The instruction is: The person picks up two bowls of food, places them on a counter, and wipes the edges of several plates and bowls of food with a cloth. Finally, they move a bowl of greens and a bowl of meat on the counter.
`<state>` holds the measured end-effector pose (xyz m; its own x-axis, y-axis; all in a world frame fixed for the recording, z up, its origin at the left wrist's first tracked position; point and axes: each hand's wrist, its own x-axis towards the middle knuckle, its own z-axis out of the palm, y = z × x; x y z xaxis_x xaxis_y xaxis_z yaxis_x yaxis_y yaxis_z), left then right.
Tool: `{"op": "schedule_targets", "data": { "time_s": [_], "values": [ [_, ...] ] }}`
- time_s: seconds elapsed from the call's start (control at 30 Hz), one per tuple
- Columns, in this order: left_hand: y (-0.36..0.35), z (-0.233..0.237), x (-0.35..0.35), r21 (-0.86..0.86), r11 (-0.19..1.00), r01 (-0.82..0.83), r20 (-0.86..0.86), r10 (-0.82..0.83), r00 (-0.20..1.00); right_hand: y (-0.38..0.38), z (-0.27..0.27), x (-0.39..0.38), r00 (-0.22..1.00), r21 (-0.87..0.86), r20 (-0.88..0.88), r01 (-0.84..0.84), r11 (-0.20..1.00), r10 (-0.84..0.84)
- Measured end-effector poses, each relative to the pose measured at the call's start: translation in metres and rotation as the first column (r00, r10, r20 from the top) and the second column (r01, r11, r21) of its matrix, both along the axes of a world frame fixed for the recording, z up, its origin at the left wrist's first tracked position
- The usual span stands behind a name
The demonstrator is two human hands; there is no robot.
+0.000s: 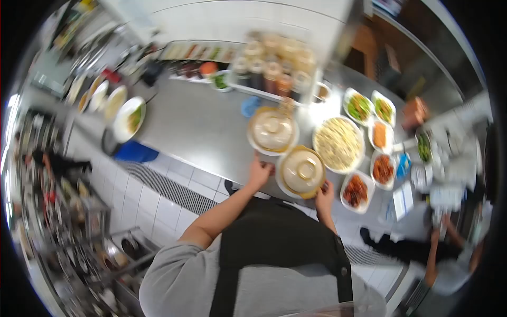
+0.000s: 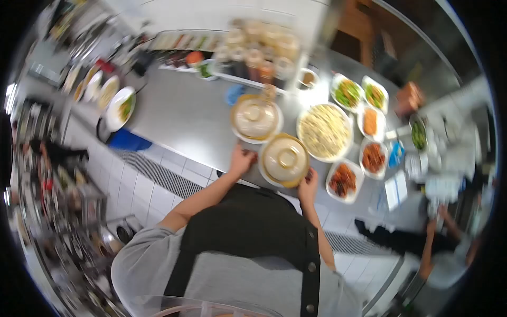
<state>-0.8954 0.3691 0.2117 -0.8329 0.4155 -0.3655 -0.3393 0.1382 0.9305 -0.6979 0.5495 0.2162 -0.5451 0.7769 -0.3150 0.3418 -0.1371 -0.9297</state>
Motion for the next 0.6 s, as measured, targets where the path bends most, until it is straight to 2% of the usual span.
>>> {"op": "schedule_targets", "data": {
  "time_s": [0.03,0.07,0.1,0.13,0.2,0.23,0.27,0.3,0.37,0.47,0.57,0.6],
  "values": [
    [-0.006,0.004,0.0,-0.038,0.997,0.065,-0.052,-0.067,0.996,0.0,-0.001,0.002,1.0,0.024,-0.015,-0.019,1.0,0.019],
    [-0.014,0.004,-0.006,0.003,0.986,0.164,0.016,-0.164,0.986,0.003,-0.011,0.005,0.998,0.1,-0.027,-0.05,0.994,0.053],
    [-0.024,0.0,-0.011,0.053,0.962,0.268,0.079,-0.271,0.959,0.008,-0.011,0.007,0.99,0.13,0.067,-0.134,0.982,0.127],
    [-0.03,-0.005,-0.011,0.083,0.97,0.23,0.085,-0.237,0.968,0.013,-0.003,0.007,0.969,0.16,0.163,-0.209,0.965,0.183],
    [-0.046,-0.013,-0.015,0.111,0.979,0.169,0.113,-0.181,0.977,0.017,0.049,0.0,0.899,0.202,0.3,-0.388,0.9,0.32],
    [-0.053,-0.017,-0.018,0.107,0.984,0.14,0.134,-0.154,0.979,0.023,0.076,-0.007,0.823,0.14,0.423,-0.474,0.87,0.38],
    [-0.058,-0.019,-0.021,0.107,0.987,0.119,0.154,-0.135,0.979,0.045,0.065,0.001,0.741,0.181,0.498,-0.597,0.782,0.45],
    [-0.065,-0.016,-0.023,0.115,0.987,0.109,0.177,-0.128,0.976,0.047,0.095,-0.008,0.671,0.119,0.588,-0.623,0.773,0.451],
    [-0.08,-0.007,-0.026,0.131,0.987,0.095,0.226,-0.124,0.966,0.06,0.124,-0.018,0.543,0.213,0.749,-0.739,0.639,0.379],
    [-0.087,-0.014,-0.025,0.132,0.979,0.153,0.165,-0.174,0.971,0.026,0.208,-0.063,0.681,0.35,0.661,-0.651,0.673,0.315],
    [-0.093,-0.009,-0.026,0.056,0.935,0.35,-0.09,-0.344,0.935,-0.024,0.251,-0.116,0.775,0.464,0.457,-0.626,0.627,0.435],
    [-0.097,-0.006,-0.025,0.094,0.921,0.378,-0.07,-0.372,0.925,-0.038,0.249,-0.133,0.751,0.495,0.409,-0.66,0.565,0.519]
  ]
}}
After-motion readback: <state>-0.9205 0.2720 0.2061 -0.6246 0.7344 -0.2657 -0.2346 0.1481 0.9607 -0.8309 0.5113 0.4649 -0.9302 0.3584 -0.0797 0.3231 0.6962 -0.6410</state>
